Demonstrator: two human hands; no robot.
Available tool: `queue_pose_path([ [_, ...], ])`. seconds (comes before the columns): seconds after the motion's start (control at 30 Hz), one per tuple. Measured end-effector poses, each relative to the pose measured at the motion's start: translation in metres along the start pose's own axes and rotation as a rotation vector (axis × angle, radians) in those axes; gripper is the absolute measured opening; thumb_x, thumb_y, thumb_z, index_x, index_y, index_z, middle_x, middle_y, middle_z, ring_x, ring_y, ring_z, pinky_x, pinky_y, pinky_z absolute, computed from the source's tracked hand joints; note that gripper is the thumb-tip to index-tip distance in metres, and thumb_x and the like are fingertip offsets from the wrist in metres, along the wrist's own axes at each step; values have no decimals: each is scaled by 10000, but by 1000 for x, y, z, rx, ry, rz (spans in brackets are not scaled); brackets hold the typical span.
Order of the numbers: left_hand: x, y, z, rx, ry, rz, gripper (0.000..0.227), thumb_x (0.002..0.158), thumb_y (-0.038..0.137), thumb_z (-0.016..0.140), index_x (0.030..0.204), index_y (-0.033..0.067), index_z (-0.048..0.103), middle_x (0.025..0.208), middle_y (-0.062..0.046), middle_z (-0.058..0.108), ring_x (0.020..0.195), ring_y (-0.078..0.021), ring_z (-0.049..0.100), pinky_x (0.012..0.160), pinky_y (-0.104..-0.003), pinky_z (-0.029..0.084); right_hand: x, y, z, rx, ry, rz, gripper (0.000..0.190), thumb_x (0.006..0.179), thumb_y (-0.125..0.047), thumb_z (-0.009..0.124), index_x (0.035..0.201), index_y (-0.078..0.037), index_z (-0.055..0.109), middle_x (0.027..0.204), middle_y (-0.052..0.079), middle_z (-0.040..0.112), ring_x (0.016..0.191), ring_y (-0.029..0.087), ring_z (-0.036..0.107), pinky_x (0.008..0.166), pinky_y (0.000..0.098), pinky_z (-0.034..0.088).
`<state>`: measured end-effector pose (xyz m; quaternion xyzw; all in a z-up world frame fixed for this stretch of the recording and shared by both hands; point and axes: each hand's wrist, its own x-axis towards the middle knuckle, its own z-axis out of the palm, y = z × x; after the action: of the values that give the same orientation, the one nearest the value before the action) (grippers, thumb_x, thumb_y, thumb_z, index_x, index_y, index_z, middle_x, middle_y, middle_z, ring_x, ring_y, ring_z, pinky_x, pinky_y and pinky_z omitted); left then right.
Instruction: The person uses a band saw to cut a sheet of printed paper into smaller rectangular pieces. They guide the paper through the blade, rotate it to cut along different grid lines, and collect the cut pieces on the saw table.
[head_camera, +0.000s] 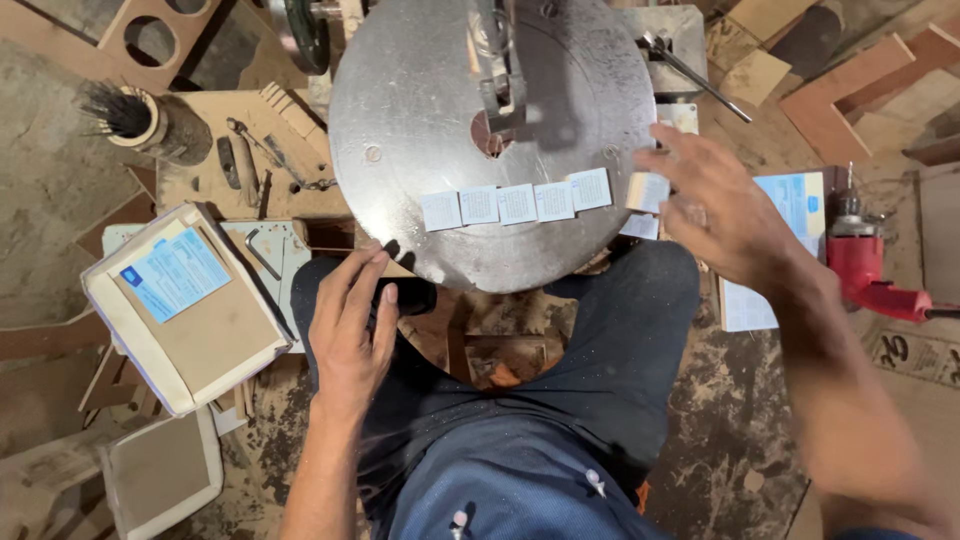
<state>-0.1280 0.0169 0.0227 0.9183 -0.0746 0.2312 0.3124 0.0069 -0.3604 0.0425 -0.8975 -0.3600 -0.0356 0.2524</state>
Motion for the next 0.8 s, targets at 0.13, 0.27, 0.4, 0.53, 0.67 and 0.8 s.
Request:
queue_pose_path([
  [0.13, 11, -1, 1, 66, -53, 48, 408, 936, 42, 764, 1321, -6, 637, 1386, -183, 606, 1263, -353, 612, 1049, -427, 535, 2, 5, 7, -40, -193, -36, 427, 956, -86, 595, 1375, -121, 665, 1517, 109, 559, 1355, 321, 499, 1100, 435, 455],
  [0.27, 17, -6, 7, 84, -63, 171, 443, 914, 91, 779, 1323, -1, 634, 1379, -199, 587, 1256, -370, 595, 1056, -469, 522, -4, 24, 16, -178, -77, 18, 347, 1004, -66, 633, 1348, -85, 678, 1410, 106, 659, 1259, 302, 612, 1067, 412, 499],
  [0.4, -17, -10, 20, -82, 63, 164, 311, 956, 8, 725, 1254, 57, 654, 1212, -139, 698, 1118, -319, 676, 996, -394, 552, -47, 30, 42, -31, 339, 326, 133, 1126, -27, 675, 1248, -68, 709, 1218, 126, 743, 1077, 242, 730, 955, 304, 578],
  [0.53, -97, -13, 106, -471, -210, -450, 239, 974, 61, 653, 1210, 40, 686, 1082, -149, 762, 1020, -299, 737, 920, -334, 565, -96, 11, 104, 562, 327, 603, 180, 1127, -26, 644, 1296, 3, 701, 1070, 105, 727, 927, 127, 660, 857, 272, 548],
  [0.67, -174, -50, 208, -309, -967, -514, 472, 950, 261, 687, 1330, -9, 613, 1257, -270, 650, 1144, -418, 630, 952, -462, 506, -132, -30, 156, 725, 357, 662, 169, 1104, -7, 629, 1250, 67, 672, 1109, 100, 730, 957, 129, 677, 871, 266, 565],
  [0.8, -183, -87, 210, -271, -808, -450, 450, 958, 304, 645, 1316, 29, 644, 1317, -226, 657, 1157, -409, 643, 969, -455, 513, -166, -50, 165, 720, 420, 742, 228, 1081, 22, 541, 1251, 78, 683, 1122, 113, 727, 968, 138, 689, 897, 267, 578],
])
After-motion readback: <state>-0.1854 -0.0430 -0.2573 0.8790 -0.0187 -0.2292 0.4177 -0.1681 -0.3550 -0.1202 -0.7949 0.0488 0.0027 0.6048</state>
